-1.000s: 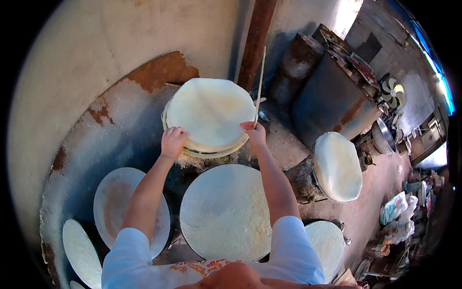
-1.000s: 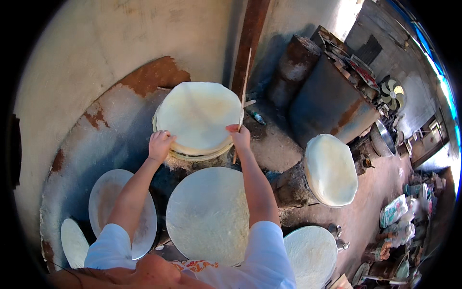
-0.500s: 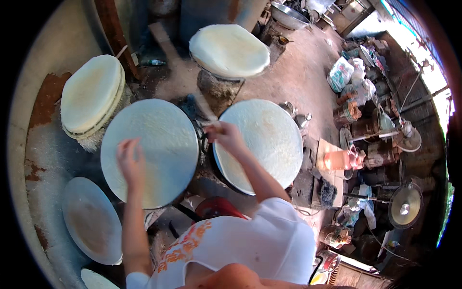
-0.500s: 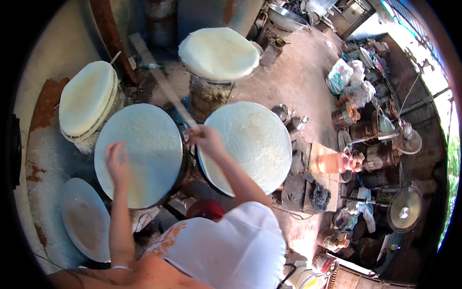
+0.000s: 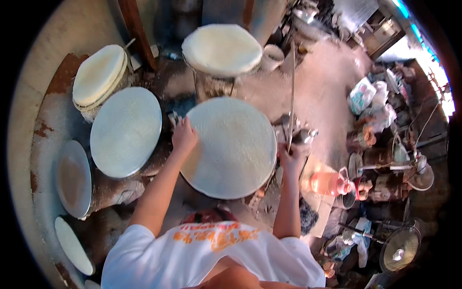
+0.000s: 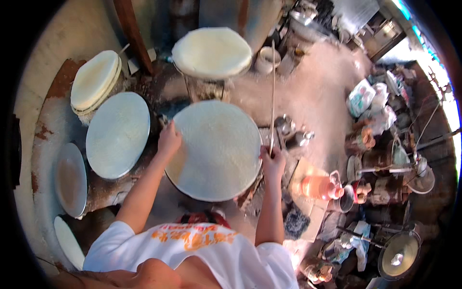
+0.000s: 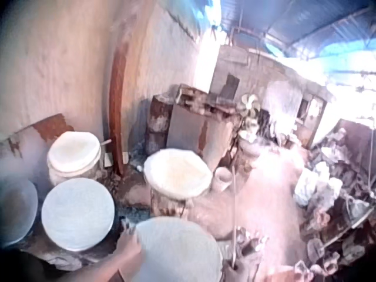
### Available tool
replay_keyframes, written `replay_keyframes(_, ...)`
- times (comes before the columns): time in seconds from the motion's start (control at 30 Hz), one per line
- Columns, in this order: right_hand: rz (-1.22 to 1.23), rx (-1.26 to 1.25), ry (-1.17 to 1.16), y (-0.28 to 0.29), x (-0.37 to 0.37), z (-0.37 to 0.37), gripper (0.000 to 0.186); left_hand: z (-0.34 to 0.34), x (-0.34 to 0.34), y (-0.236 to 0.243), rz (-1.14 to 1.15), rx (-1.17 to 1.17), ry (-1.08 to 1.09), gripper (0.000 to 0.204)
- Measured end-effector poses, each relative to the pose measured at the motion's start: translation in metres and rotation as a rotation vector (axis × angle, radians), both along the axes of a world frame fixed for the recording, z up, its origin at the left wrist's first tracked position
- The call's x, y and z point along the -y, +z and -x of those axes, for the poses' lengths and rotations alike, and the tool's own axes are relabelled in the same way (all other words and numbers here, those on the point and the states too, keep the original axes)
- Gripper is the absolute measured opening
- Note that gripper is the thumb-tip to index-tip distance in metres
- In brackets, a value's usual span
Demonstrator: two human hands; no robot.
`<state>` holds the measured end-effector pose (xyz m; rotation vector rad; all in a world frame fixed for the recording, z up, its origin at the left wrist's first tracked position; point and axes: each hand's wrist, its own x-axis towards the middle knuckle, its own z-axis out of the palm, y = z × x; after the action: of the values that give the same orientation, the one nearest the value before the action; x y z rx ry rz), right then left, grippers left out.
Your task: The person prepares thin flatbreads by spreading batter onto several heated circular plates using a ladle and a wooden stick, then peeling and stacking the cooked bread.
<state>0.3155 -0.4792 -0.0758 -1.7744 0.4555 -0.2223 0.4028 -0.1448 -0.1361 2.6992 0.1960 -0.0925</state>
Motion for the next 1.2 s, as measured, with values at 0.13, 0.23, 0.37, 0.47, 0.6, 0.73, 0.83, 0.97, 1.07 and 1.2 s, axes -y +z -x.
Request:
replay_keyframes(0.13, -0.105, 0.002, -0.029, 0.012, 0.021, -0.002, 0.011, -0.009, 0.008, 0.003, -0.034, 0.034, 0.227, 0.043)
replay_keyframes(0.23, -0.088, -0.015, -0.009, -0.003, 0.037, -0.008, 0.010, -0.026, 0.015, 0.012, -0.071, -0.017, 0.330, 0.030)
replay_keyframes(0.37, -0.084, -0.019, 0.025, -0.013, 0.049, -0.005, 0.012, -0.031, 0.012, 0.002, 0.035, 0.131, 0.281, 0.023)
replay_keyframes(0.47, -0.061, -0.047, 0.040, -0.019, 0.051, -0.006, 0.012, -0.029, 0.017, 0.005, 0.140, 0.268, 0.244, 0.023)
replay_keyframes(0.6, -0.073, 0.007, 0.103, -0.032, 0.055, -0.012, 0.009, -0.026, 0.023, 0.024, 0.218, 0.204, 0.212, 0.022)
replay_keyframes(0.73, 0.132, 0.011, 0.179, -0.016, 0.015, -0.047, 0.022, 0.014, 0.038, 0.041, 0.183, 0.510, 0.115, 0.019)
replay_keyframes(0.83, 0.267, 0.219, 0.307, -0.018, 0.010, -0.100, 0.026, 0.042, 0.048, 0.067, 0.198, 0.587, 0.084, 0.017)
replay_keyframes(0.97, 0.091, 0.082, 0.485, -0.006, 0.012, -0.139, 0.027, 0.079, 0.047, 0.078, 0.287, 0.656, 0.059, 0.014)
replay_keyframes(1.07, -0.036, -0.035, 0.619, 0.029, 0.010, -0.126, 0.026, 0.103, 0.038, 0.086, 0.363, 0.665, 0.048, 0.012)
replay_keyframes(1.2, 0.094, 0.045, 0.449, 0.074, -0.001, -0.059, 0.018, 0.125, 0.019, 0.096, 0.422, 0.732, -0.027, 0.009)
